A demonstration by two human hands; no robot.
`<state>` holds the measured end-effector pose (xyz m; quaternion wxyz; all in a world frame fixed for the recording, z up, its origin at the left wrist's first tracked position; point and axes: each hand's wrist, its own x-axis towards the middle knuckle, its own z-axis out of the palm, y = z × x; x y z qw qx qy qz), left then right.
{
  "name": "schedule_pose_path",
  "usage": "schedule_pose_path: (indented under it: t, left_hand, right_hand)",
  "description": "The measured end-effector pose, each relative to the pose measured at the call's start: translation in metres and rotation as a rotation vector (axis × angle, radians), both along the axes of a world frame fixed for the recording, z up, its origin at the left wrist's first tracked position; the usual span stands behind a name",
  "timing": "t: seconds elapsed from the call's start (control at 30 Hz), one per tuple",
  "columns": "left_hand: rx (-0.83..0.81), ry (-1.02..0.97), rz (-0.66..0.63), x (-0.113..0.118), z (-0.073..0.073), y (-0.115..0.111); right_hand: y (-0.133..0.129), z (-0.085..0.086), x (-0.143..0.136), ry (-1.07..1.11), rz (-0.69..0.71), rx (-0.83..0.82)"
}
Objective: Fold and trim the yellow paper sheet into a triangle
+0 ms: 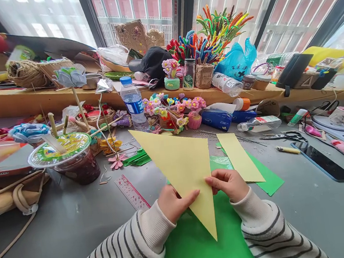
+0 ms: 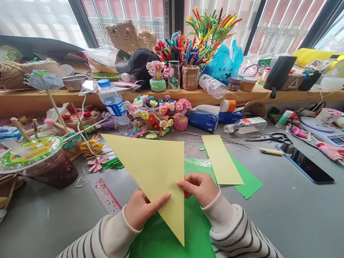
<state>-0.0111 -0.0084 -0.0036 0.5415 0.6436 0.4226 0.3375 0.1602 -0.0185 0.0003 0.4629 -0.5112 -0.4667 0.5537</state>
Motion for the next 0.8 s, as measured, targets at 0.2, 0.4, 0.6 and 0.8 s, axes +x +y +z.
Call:
schedule_pose_path:
  t: [0.2,0.4,0.6,0.8]
  left_hand:
    - [0.114,0.115,0.136,-0.01,0.015,0.009]
    - [0.583,0.212,0.418,-0.042,0.041,0.043]
    - [0.897,0.333,0.263,-0.048,0.025,0.055]
    - [1.089,0.353,0.131,-0.039,0.028,0.041]
  right_hand:
    - [0.004,-0.004,0.002,0.025,0.015,-0.023]
    - [0.007,-0.009,0.003,0.099,0.009,-0.062]
    - [0.006,-0.006,0.0,0.225,0.048,-0.169]
    - [0.0,0.0,-0.004,0.274,0.149,-0.213]
